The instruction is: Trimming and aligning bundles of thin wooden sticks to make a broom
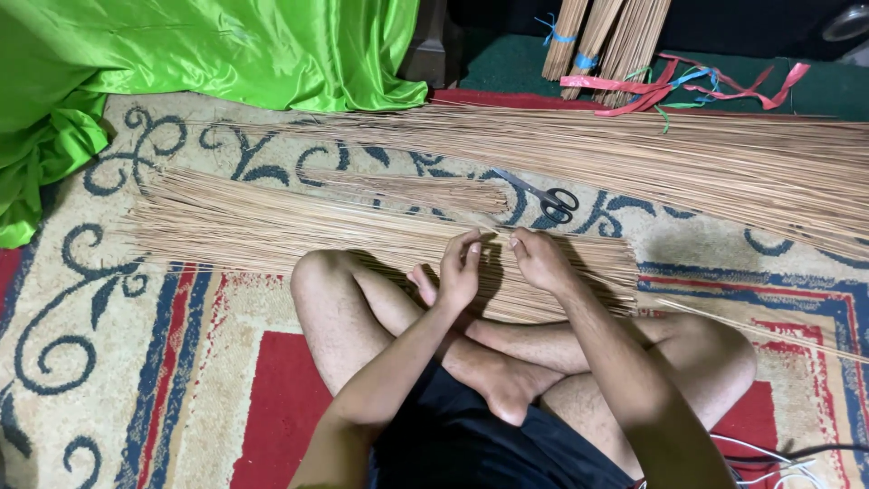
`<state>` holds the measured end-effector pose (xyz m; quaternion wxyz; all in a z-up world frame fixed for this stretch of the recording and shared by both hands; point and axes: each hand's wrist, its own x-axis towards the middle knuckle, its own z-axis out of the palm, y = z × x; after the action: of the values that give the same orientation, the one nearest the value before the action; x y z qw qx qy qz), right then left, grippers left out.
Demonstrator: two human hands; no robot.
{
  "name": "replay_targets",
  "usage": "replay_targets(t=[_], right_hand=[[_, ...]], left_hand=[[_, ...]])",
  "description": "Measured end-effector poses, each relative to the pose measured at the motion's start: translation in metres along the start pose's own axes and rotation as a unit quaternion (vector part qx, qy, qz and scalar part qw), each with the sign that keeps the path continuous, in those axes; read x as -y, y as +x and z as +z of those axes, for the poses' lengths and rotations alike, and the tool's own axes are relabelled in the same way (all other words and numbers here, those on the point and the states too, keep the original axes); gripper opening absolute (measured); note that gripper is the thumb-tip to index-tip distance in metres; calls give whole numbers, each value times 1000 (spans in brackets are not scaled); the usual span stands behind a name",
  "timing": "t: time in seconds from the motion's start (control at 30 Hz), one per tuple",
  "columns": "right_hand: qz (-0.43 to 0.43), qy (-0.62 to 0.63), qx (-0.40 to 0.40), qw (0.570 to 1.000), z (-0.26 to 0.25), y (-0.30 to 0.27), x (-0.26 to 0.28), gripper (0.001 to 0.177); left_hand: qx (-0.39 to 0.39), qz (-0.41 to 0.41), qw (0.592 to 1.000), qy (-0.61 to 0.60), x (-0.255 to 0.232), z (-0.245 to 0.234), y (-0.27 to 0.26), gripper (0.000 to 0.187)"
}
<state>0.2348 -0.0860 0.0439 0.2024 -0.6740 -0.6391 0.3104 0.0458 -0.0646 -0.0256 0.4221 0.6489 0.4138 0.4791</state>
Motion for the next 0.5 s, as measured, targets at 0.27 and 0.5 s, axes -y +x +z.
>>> replay_targets(t=[0.27,0.5], right_hand=[[55,76,9,996,8,12,-2,20],[75,123,37,989,7,30,-14,21]], left_hand=[[-114,-227,855,-451,-8,32,41,35],[-141,-263,838,-458,31,39,49,29]])
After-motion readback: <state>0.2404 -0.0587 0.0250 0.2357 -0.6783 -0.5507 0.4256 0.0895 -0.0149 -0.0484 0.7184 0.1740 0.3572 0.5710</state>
